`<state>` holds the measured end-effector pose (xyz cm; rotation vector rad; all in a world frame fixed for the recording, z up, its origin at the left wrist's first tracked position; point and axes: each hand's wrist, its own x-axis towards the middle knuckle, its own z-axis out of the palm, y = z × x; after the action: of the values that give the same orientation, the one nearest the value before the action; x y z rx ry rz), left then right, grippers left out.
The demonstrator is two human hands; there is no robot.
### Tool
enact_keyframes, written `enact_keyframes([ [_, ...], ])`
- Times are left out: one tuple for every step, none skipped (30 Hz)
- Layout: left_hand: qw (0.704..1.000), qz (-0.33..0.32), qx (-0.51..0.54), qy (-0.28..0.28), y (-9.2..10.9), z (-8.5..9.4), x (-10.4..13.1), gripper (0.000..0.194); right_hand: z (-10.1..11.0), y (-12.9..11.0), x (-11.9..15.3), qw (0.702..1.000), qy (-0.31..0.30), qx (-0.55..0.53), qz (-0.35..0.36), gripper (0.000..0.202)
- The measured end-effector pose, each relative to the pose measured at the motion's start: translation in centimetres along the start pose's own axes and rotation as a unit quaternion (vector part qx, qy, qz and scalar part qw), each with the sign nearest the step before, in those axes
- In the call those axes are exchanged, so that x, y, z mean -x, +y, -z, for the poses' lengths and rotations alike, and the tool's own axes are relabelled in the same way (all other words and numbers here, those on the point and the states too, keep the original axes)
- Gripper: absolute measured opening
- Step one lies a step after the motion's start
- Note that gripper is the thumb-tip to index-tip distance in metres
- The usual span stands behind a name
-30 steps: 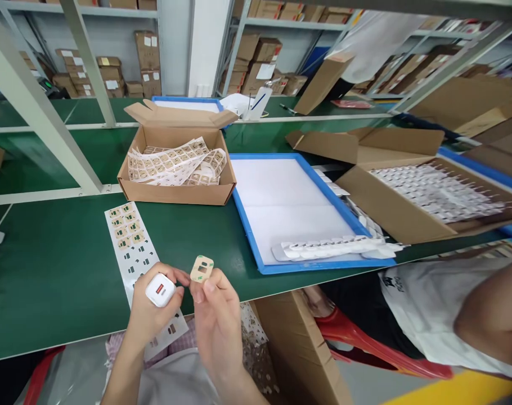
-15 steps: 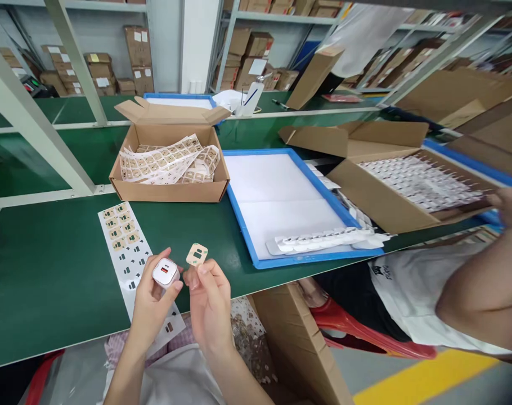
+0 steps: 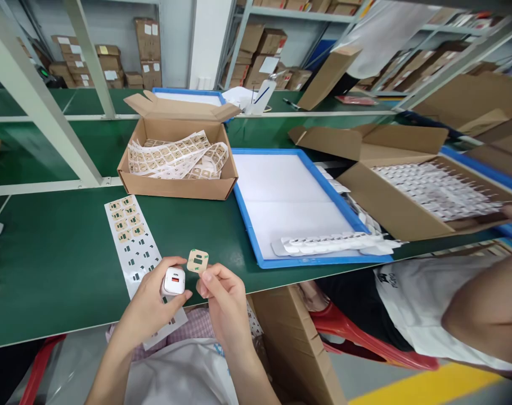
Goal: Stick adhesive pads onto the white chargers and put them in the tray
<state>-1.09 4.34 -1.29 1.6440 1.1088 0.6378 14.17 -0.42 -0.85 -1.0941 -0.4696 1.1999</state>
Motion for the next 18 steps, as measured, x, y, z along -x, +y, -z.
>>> enact_keyframes([
  [1.000, -0.018, 0.015, -0.005, 0.2, 0.1, 0.2, 0.035, 0.1, -0.2, 0.3, 1.000, -0.014, 0.002, -0.004, 0.051],
  [0.999, -0.037, 0.032, -0.015, 0.3, 0.1, 0.3, 0.032, 0.2, -0.3, 0.6, 0.999, -0.033, 0.003, -0.008, 0.051],
  [0.997, -0.055, 0.048, -0.028, 0.5, 0.0, 0.5, 0.028, 0.2, -0.5, 0.9, 0.998, -0.055, 0.003, -0.009, 0.050],
  [0.994, -0.073, 0.063, -0.042, 0.6, 0.0, 0.7, 0.024, 0.2, -0.7, 1.3, 0.997, -0.078, 0.004, -0.009, 0.049],
  [0.991, -0.091, 0.078, -0.054, 0.7, -0.1, 0.9, 0.021, 0.2, -0.8, 1.7, 0.995, -0.096, 0.007, -0.006, 0.047],
  [0.988, -0.111, 0.095, -0.059, 0.8, -0.2, 1.1, 0.020, 0.1, -1.0, 2.1, 0.994, -0.107, 0.012, -0.003, 0.046],
  [0.983, -0.132, 0.114, -0.060, 0.8, -0.3, 1.2, 0.020, 0.0, -1.1, 2.5, 0.994, -0.112, 0.018, 0.001, 0.045],
  [0.977, -0.155, 0.135, -0.055, 0.8, -0.4, 1.3, 0.022, -0.2, -1.1, 2.9, 0.993, -0.113, 0.024, 0.007, 0.044],
  [0.971, -0.177, 0.156, -0.046, 0.7, -0.5, 1.4, 0.026, -0.3, -1.2, 3.2, 0.993, -0.111, 0.027, 0.011, 0.043],
  [0.964, -0.196, 0.174, -0.039, 0.6, -0.6, 1.5, 0.032, -0.5, -1.2, 3.4, 0.994, -0.106, 0.027, 0.016, 0.042],
  [0.959, -0.211, 0.186, -0.034, 0.4, -0.6, 1.6, 0.037, -0.7, -1.1, 3.5, 0.994, -0.103, 0.024, 0.024, 0.042],
  [0.956, -0.221, 0.190, -0.031, 0.3, -0.6, 1.6, 0.041, -0.9, -1.1, 3.6, 0.994, -0.099, 0.021, 0.030, 0.042],
  [0.955, -0.228, 0.186, -0.029, 0.2, -0.6, 1.6, 0.043, -1.0, -1.1, 3.7, 0.994, -0.097, 0.018, 0.036, 0.041],
  [0.955, -0.234, 0.178, -0.027, 0.1, -0.5, 1.6, 0.044, -1.1, -1.0, 3.7, 0.994, -0.097, 0.016, 0.038, 0.041],
  [0.956, -0.242, 0.166, -0.023, 0.1, -0.4, 1.5, 0.044, -1.2, -1.0, 3.7, 0.994, -0.100, 0.017, 0.040, 0.041],
  [0.955, -0.251, 0.154, -0.017, 0.1, -0.3, 1.4, 0.044, -1.2, -1.0, 3.7, 0.994, -0.104, 0.019, 0.040, 0.040],
  [0.955, -0.259, 0.144, -0.011, 0.1, -0.3, 1.4, 0.044, -1.2, -1.0, 3.7, 0.993, -0.109, 0.023, 0.039, 0.039],
  [0.954, -0.268, 0.136, -0.005, 0.1, -0.2, 1.3, 0.044, -1.2, -1.0, 3.7, 0.992, -0.113, 0.027, 0.039, 0.038],
])
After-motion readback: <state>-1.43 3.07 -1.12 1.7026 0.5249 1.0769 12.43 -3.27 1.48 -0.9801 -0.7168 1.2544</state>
